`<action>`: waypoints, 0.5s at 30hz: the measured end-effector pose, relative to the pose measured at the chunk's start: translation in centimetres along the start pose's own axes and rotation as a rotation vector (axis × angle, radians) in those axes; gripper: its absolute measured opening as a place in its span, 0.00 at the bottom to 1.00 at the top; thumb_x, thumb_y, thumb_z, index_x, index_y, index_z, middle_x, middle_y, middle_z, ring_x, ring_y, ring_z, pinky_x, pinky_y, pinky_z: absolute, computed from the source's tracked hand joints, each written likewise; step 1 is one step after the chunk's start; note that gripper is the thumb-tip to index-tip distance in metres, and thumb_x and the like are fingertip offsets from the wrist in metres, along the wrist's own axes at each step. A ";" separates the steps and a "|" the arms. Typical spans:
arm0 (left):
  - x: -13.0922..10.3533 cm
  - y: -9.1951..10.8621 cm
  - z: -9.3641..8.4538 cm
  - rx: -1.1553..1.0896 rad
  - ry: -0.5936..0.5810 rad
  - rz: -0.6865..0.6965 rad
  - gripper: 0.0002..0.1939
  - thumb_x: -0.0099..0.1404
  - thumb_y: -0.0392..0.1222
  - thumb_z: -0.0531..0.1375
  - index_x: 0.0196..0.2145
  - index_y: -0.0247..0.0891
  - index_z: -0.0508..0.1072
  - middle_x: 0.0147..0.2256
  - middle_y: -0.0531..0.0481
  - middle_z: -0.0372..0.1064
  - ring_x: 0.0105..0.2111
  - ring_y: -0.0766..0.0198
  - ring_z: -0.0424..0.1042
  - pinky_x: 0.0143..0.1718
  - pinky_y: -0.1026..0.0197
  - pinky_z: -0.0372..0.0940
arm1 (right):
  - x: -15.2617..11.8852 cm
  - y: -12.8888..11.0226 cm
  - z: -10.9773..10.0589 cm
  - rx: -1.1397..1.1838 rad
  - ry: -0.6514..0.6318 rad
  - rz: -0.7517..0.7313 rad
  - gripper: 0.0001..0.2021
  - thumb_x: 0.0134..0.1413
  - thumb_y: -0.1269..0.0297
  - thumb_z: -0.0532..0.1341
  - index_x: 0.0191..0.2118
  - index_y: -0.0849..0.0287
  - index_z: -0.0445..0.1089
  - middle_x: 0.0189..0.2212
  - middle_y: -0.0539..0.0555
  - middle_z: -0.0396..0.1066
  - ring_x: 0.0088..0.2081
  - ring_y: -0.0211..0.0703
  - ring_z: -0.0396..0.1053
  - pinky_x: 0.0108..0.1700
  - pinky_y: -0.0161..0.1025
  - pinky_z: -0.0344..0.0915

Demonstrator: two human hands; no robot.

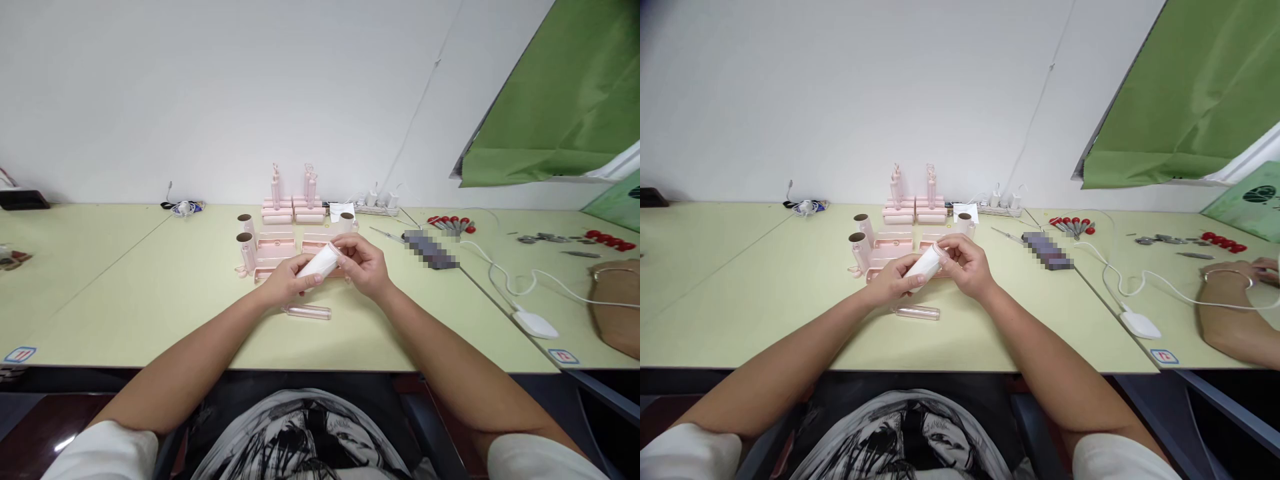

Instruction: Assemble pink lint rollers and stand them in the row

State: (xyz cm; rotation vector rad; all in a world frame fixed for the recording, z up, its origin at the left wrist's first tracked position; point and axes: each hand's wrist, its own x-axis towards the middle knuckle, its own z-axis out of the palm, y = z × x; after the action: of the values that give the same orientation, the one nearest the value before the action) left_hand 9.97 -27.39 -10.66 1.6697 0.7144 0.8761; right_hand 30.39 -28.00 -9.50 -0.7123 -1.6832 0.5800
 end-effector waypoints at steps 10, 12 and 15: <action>0.0 0.5 0.6 -0.040 0.111 -0.005 0.25 0.58 0.54 0.65 0.47 0.36 0.71 0.27 0.54 0.63 0.19 0.72 0.59 0.18 0.67 0.58 | -0.5 0.7 -0.4 -0.001 0.007 0.028 0.40 0.52 0.49 0.65 0.66 0.41 0.45 0.59 0.58 0.58 0.36 0.40 0.69 0.30 0.38 0.71; 0.0 0.5 0.6 -0.042 0.122 -0.006 0.24 0.58 0.54 0.65 0.47 0.35 0.71 0.26 0.54 0.63 0.19 0.72 0.59 0.18 0.67 0.58 | -0.5 0.7 -0.4 -0.033 0.044 0.033 0.45 0.52 0.48 0.65 0.68 0.39 0.37 0.62 0.59 0.54 0.38 0.41 0.69 0.31 0.39 0.72; 0.0 0.5 0.7 -0.043 0.116 0.009 0.25 0.58 0.54 0.66 0.47 0.36 0.72 0.26 0.55 0.63 0.19 0.72 0.59 0.19 0.66 0.59 | -0.4 0.5 -0.3 -0.054 0.033 0.007 0.45 0.52 0.49 0.64 0.69 0.40 0.37 0.65 0.60 0.51 0.42 0.43 0.70 0.34 0.40 0.73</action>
State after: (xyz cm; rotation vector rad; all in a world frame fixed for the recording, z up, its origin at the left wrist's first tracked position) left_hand 10.55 -27.93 -10.28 1.5951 0.7623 0.9947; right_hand 30.80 -27.94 -10.09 -0.7631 -1.6718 0.5268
